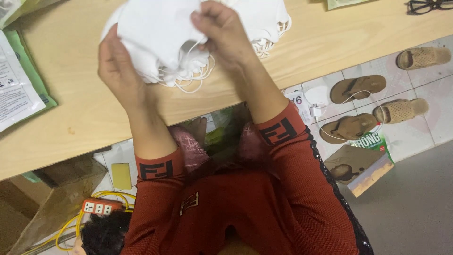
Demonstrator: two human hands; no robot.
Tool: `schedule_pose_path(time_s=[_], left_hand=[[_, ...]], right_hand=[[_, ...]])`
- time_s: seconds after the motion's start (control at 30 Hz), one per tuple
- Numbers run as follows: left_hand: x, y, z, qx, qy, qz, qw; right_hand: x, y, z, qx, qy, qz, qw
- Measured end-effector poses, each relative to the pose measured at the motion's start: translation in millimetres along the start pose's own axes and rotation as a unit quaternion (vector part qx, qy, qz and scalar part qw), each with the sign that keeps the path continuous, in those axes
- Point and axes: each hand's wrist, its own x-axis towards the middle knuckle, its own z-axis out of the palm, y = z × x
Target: Sorting, straightening, and stacking white cloth face masks on a wooden table.
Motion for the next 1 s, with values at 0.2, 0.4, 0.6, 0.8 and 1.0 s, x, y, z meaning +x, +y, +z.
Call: schedule_pose_path(time_s=[0.2,0.4,0.6,0.8,1.0], left_hand=[[-1,-6,0,-0.025,-0.015,0.026,0.999],[-5,-21,-13,0.053,0.03,0.092,0.994],[-1,-12,-10,0.102,0.038,0.152,0.982],[2,-14,-12,0.101,0.089,0.145,0.98],[1,-3,-8,0.089,0.111,0.112,0.984]], right_hand=[[2,21,2,-0.269,-0.088,-0.023,0.959],[13,43,-20,-0.711,-0.049,-0.062,0.698],[20,49,-26,-0.681,-0.034,-0.025,0.731],[26,28,-40,-0.617,0.018,-0.205,0.76],[15,-8,-31,-0.267,0.016,-0.181,0.947]])
